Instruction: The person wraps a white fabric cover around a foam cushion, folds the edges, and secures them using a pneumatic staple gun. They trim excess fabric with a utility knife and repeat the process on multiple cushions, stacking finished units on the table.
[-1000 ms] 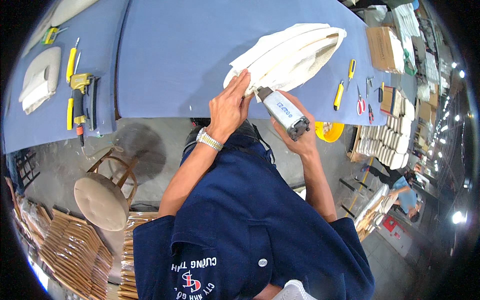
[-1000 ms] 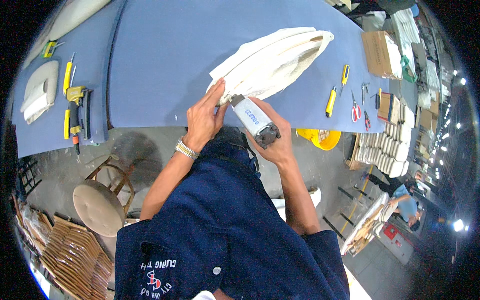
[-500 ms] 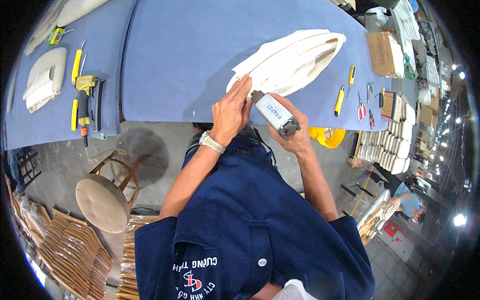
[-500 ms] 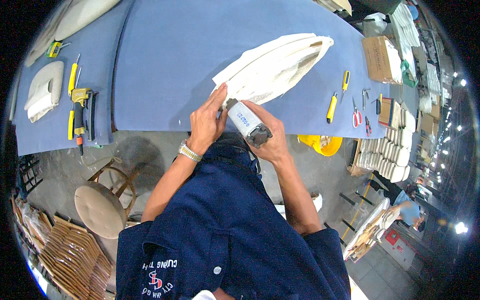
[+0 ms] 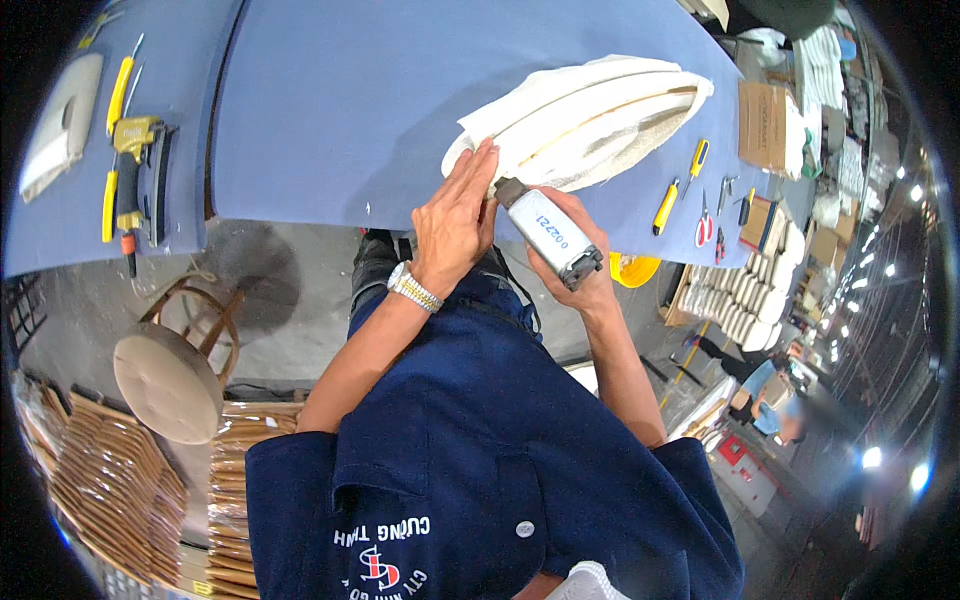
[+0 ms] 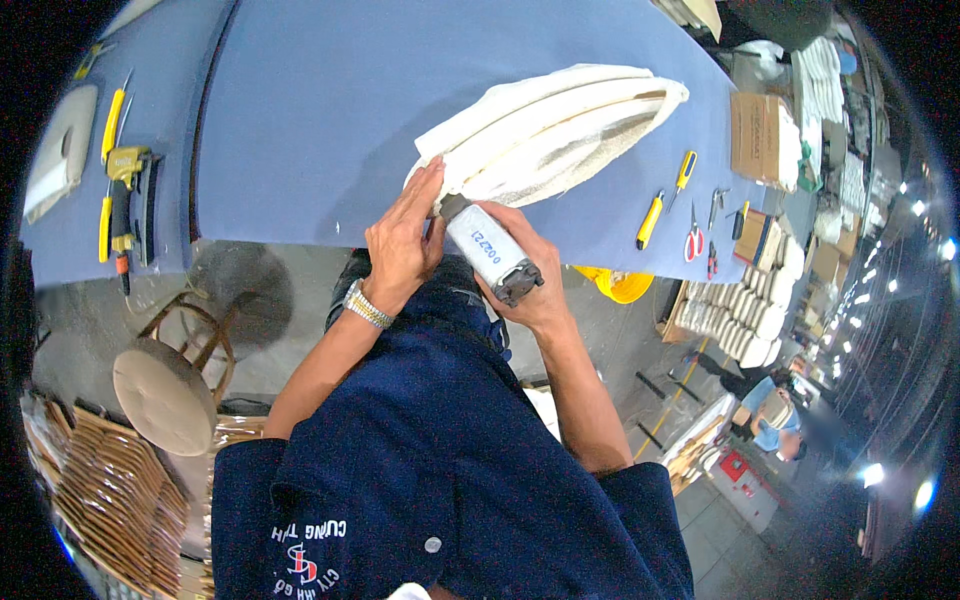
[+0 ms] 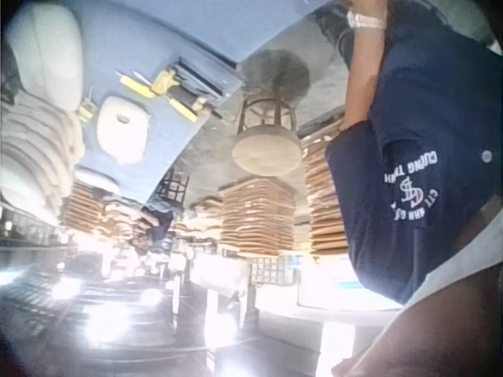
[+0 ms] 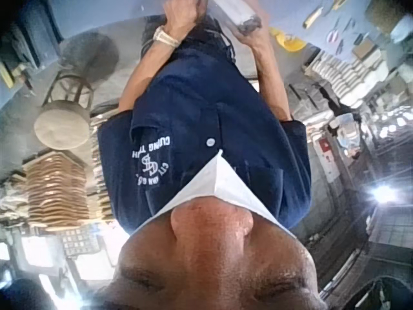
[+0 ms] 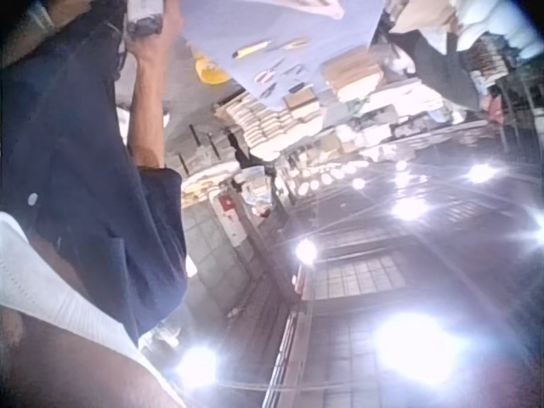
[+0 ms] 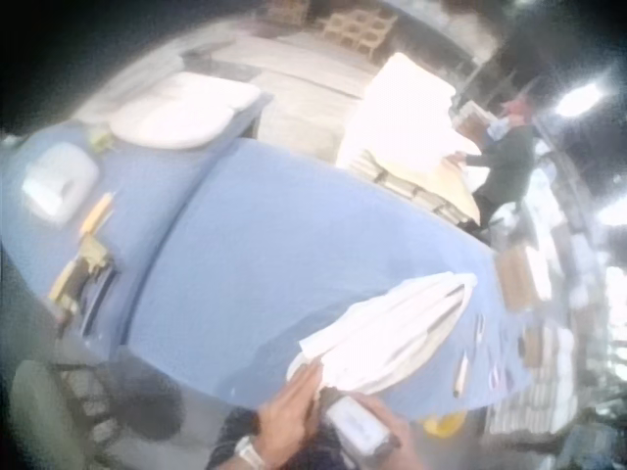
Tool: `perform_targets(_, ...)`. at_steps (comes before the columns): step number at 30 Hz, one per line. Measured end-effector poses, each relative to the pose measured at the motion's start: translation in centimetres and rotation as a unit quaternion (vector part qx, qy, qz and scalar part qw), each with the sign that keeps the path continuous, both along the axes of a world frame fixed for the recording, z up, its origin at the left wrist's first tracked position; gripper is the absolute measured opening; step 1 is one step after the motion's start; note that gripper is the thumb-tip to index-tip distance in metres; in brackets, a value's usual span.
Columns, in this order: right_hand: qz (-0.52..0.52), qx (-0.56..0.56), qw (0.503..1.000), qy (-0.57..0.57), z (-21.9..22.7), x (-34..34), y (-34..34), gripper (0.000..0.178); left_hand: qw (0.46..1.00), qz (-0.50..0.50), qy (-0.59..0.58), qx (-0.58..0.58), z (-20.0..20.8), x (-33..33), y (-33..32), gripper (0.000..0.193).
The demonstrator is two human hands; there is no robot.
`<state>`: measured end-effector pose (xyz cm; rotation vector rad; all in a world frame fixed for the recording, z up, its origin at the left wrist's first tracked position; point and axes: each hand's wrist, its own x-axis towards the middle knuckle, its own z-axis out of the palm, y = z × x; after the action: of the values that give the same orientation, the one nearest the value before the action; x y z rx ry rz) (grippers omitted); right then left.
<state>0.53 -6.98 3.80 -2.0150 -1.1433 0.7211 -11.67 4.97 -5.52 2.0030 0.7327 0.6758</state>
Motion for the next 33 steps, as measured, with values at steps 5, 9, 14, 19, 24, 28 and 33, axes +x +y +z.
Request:
perform_targets(5,0.012,0.008,1.0,-0.017,-0.1,1.0,-1.5,0.058,0.995,0.044,0.021,-0.082,0.0,0.0,-0.7,0.081)
perform_targets(9,0.017,-0.041,0.998,-0.04,1.6,3.2,-5.8,0.059,0.997,0.066,0.008,-0.027,-1.0,0.5,-1.4,0.082)
perform_targets(14,-0.114,-0.149,0.982,0.02,-5.1,11.9,-14.5,0.066,0.997,0.06,0.046,0.023,-0.4,0.9,-2.0,0.074)
perform_targets(19,-0.26,-0.096,0.96,-0.045,-14.4,20.7,-19.0,0.078,0.981,0.065,0.171,-0.067,1.1,1.7,-3.0,0.081)
perform_targets(24,-0.237,-0.028,0.971,-0.031,-18.8,26.0,-20.0,0.079,0.984,0.0,0.168,0.058,1.1,1.6,-2.0,0.072)
perform_targets(28,-0.197,0.015,0.967,-0.162,-9.5,27.5,-15.7,0.09,0.978,-0.018,0.186,0.092,7.8,1.9,1.4,0.06)
perform_targets(33,0.053,0.119,0.977,-0.17,1.5,22.8,-9.6,0.109,0.938,-0.091,0.22,0.251,22.8,3.2,3.8,0.065)
